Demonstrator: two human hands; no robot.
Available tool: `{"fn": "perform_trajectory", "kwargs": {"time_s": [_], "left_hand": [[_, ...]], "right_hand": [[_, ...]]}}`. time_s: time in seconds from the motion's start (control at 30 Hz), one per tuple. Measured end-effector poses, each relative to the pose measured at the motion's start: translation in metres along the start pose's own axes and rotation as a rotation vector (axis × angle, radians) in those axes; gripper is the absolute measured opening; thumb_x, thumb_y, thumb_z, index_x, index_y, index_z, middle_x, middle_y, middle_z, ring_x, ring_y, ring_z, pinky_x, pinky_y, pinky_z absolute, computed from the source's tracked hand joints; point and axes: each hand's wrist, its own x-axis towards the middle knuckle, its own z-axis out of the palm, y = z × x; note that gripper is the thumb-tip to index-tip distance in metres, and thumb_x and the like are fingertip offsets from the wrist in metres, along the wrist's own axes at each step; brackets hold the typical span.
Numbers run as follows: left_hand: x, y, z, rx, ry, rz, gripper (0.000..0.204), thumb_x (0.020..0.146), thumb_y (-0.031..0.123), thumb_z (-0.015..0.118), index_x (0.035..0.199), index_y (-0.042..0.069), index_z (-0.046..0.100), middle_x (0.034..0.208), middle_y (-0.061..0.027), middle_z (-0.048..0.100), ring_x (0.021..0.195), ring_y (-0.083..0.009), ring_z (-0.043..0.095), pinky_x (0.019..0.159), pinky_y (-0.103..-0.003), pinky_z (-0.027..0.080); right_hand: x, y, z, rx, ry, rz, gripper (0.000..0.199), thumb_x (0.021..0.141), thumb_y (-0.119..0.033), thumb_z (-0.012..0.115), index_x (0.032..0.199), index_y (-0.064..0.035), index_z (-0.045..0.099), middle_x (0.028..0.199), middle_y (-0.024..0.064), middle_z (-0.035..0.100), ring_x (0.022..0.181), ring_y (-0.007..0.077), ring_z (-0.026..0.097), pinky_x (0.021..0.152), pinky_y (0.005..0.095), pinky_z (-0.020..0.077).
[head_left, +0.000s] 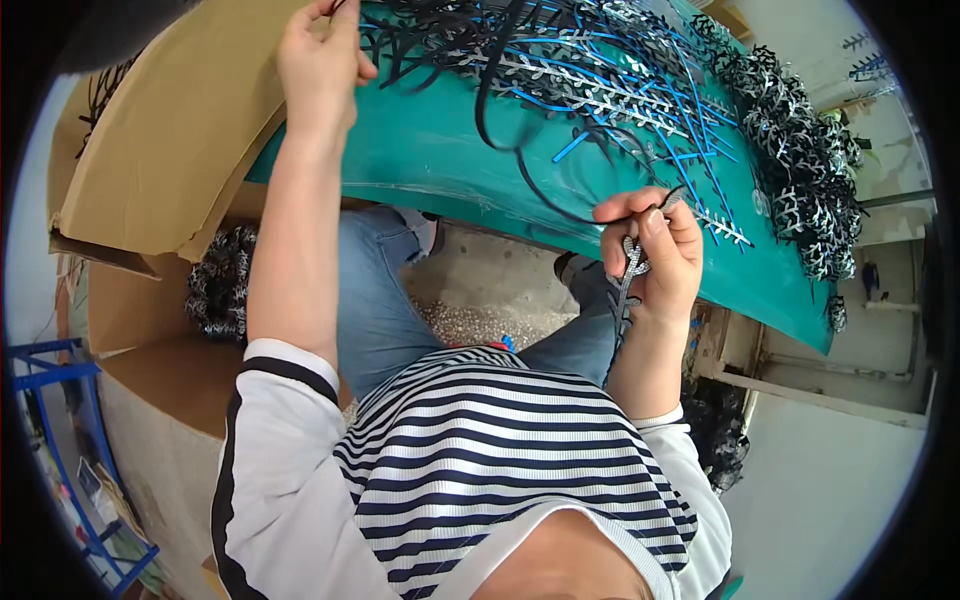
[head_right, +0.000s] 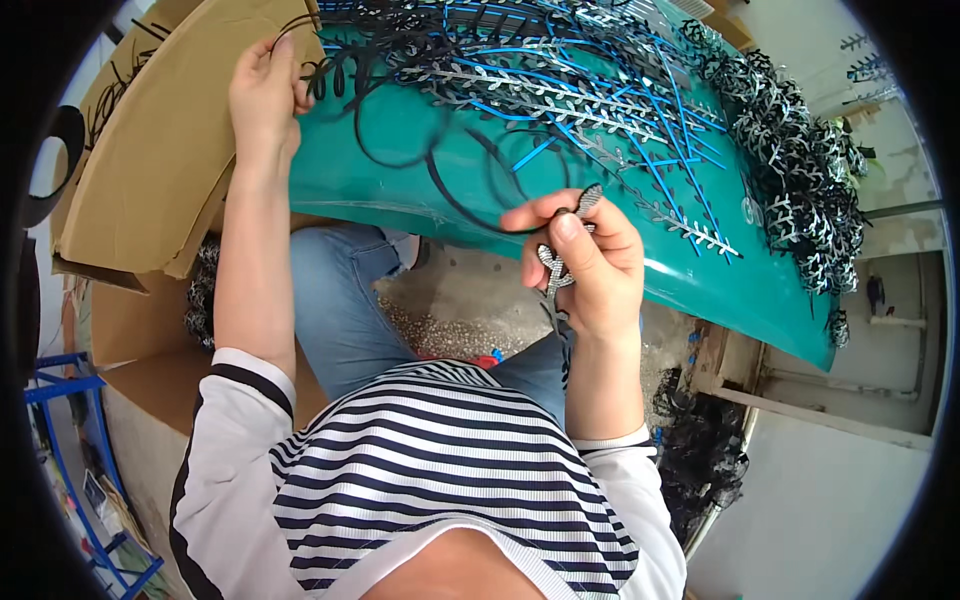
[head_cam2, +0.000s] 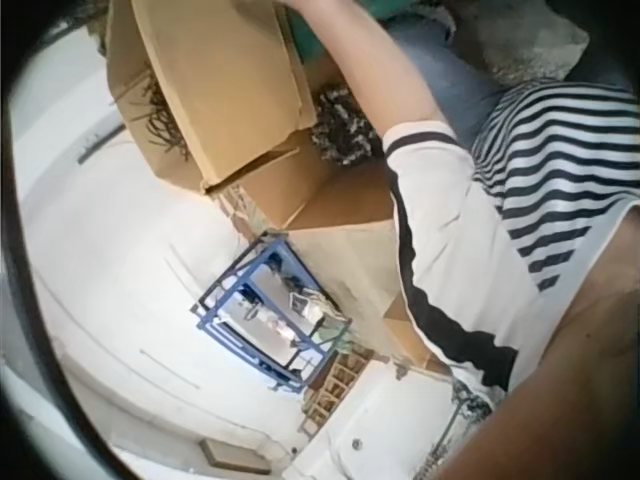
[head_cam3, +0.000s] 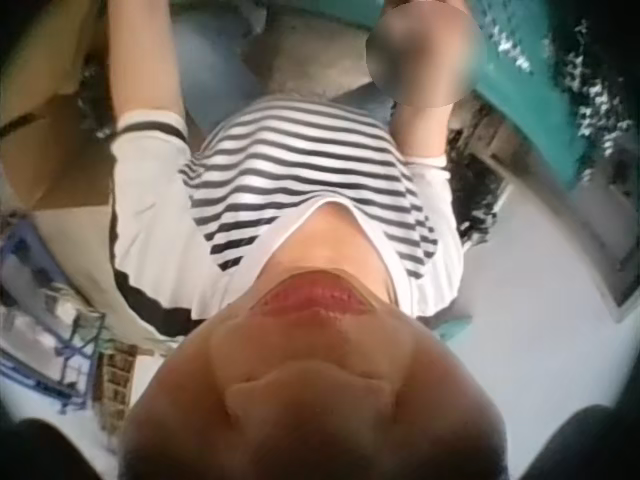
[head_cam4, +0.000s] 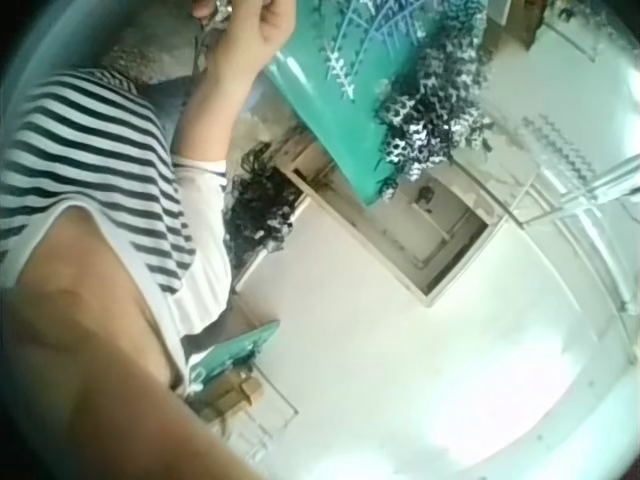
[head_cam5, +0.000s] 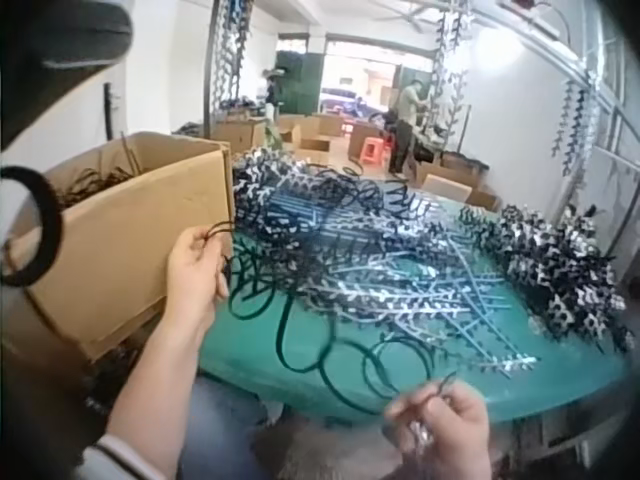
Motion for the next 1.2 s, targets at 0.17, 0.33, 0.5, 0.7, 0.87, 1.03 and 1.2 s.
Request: {"fn": "perform_trajectory", "kwargs": {"time_s": [0.17,0.33,0.5,0.7,0.87,1.03,1.2], "left_hand": [[0.034,-0.012,-0.023,0.677,0.076,0.287,0.023,0.083,0.023,0.050,0.095,0.004,0.049,0.064,-0.0094,0.054,0.051,-0.0209,0.053,0.045,-0.031,0.041],[0.048,-0.010,-0.015,1.222,0.183,0.595,0.019,0.082,0.022,0.047,0.091,0.007,0.052,0.074,-0.0173,0.058,0.068,-0.0359,0.055,0.059,-0.044,0.043],[0.060,0.011,0.010,1.388,0.090,0.678,0.022,0.082,0.026,0.050,0.096,0.010,0.053,0.067,-0.0141,0.058,0.063,-0.0320,0.057,0.056,-0.038,0.043],[-0.033,0.048,0.099,0.800,-0.755,0.418,0.033,0.078,0.021,0.055,0.109,0.011,0.050,0.064,-0.0124,0.056,0.058,-0.0213,0.055,0.053,-0.033,0.043],[-0.077,0.061,0.115,0.420,-1.213,-0.018,0.044,0.078,0.018,0.056,0.120,0.015,0.044,0.057,0.0030,0.044,0.051,-0.0042,0.041,0.048,-0.019,0.037],[-0.095,0.032,0.135,0.327,-1.208,-0.083,0.050,0.079,0.016,0.057,0.125,0.015,0.038,0.061,0.0025,0.046,0.056,-0.0040,0.043,0.051,-0.017,0.037],[-0.128,0.017,0.143,0.127,-1.039,0.068,0.042,0.076,0.010,0.059,0.116,0.010,0.046,0.063,0.0009,0.050,0.058,-0.0059,0.046,0.052,-0.020,0.040]], "right_hand": [[-0.010,-0.022,-0.012,-0.223,0.217,-0.158,0.014,0.086,-0.011,0.043,0.094,-0.0018,0.051,0.075,0.0101,0.053,0.047,0.0116,0.043,0.041,0.0208,0.0345],[-0.044,-0.062,-0.055,-0.151,0.417,-0.353,0.014,0.086,-0.009,0.043,0.095,-0.0013,0.051,0.072,0.0066,0.049,0.046,0.0091,0.037,0.040,0.0190,0.0304],[-0.078,-0.092,-0.085,-0.208,0.583,-0.501,0.015,0.086,-0.010,0.044,0.096,-0.0005,0.051,0.073,0.0066,0.049,0.047,0.0089,0.037,0.041,0.0188,0.0302],[-0.060,-0.074,-0.050,-0.554,0.692,-0.409,0.016,0.085,-0.007,0.046,0.097,0.0017,0.052,0.071,0.0057,0.050,0.049,0.0090,0.042,0.042,0.0190,0.0327],[-0.042,-0.063,-0.028,-0.400,0.548,-0.375,0.016,0.084,-0.008,0.046,0.094,0.0024,0.052,0.067,0.0072,0.052,0.045,0.0109,0.043,0.041,0.0198,0.0338],[-0.046,-0.059,-0.030,-0.265,0.405,-0.412,0.015,0.084,-0.008,0.046,0.093,0.0029,0.051,0.066,0.0091,0.052,0.043,0.0118,0.043,0.039,0.0203,0.0346],[-0.049,-0.055,-0.027,-0.299,0.364,-0.427,0.015,0.084,-0.009,0.046,0.092,0.0027,0.049,0.065,0.0099,0.052,0.043,0.0117,0.043,0.039,0.0204,0.0343]]}}
